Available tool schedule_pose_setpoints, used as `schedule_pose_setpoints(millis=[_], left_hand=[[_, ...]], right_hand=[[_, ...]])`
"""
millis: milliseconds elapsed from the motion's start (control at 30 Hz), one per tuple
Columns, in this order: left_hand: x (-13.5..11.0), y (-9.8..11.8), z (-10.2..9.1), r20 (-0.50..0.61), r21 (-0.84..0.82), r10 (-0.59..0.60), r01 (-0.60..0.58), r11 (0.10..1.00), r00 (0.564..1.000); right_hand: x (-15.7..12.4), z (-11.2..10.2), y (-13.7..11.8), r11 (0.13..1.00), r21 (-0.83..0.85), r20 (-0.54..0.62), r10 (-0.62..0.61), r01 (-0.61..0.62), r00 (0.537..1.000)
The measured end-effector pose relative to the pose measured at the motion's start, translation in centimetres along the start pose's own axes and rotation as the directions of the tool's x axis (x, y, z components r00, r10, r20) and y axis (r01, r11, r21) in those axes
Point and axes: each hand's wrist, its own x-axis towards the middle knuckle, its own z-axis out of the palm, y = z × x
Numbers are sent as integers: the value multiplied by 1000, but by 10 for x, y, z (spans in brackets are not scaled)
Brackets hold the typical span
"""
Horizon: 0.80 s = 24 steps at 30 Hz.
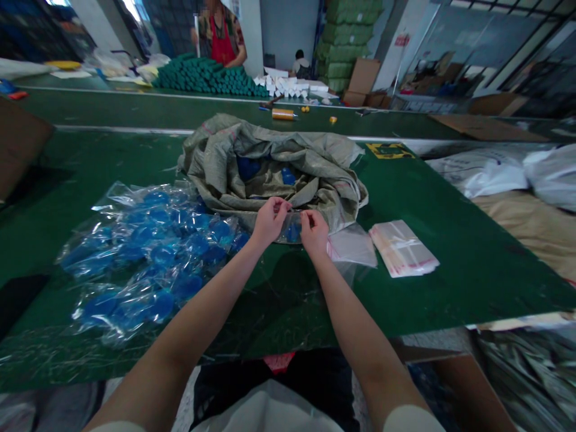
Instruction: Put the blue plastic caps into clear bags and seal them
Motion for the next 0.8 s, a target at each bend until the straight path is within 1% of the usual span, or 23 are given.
schedule_pose_setpoints(millis=[67, 133, 200, 267, 300, 367, 433, 467, 500, 533, 600, 633, 700, 733, 800], left_hand=[[2, -2, 3, -63, -215, -153, 136, 967, 986], [4, -3, 5, -97, -438, -312, 241, 866, 945], [7, -4, 2, -90, -611, -424, 286, 738, 901], [11, -6, -7, -93, -723, -484, 275, 634, 870], [14, -7, -13, -108, -762, -506, 256, 595, 856], [21, -11, -29, -155, -816, -551, 208, 539, 820], [29, -14, -47, -198, -844, -589, 170, 510, 784], [32, -15, -55, -215, -849, -595, 153, 507, 775], [34, -16, -61, -225, -848, -590, 142, 511, 776], [36, -15, -67, -218, -842, -576, 146, 519, 788], [39, -11, -73, -144, -807, -527, 209, 552, 837], [40, -7, -74, -84, -773, -499, 260, 579, 863], [43, 1, -70, 40, -674, -450, 357, 647, 892], [45, 4, -67, 85, -620, -435, 389, 681, 896], [48, 9, -58, 141, -527, -418, 426, 736, 897]], right_hand=[[0, 0, 2, 998, 48, -7, 31, -31, 999], [0, 2, 5, 990, 113, -2, 85, -84, 996], [1, 5, 10, 972, 181, 9, 153, -152, 988], [4, 7, 18, 946, 248, 2, 216, -210, 976], [5, 7, 23, 933, 277, -6, 242, -231, 970], [8, 8, 31, 906, 331, -22, 289, -266, 957], [10, 8, 37, 875, 382, -18, 328, -297, 944], [10, 7, 39, 861, 406, -10, 340, -307, 940], [11, 7, 40, 848, 427, 0, 347, -314, 938], [11, 7, 40, 838, 444, 8, 350, -317, 937], [14, 7, 38, 822, 470, 21, 352, -320, 936], [16, 7, 37, 815, 482, 26, 355, -323, 934], [22, 10, 33, 799, 496, 42, 368, -339, 929], [26, 11, 31, 793, 497, 59, 375, -353, 925], [34, 15, 28, 785, 487, 101, 384, -382, 918]])
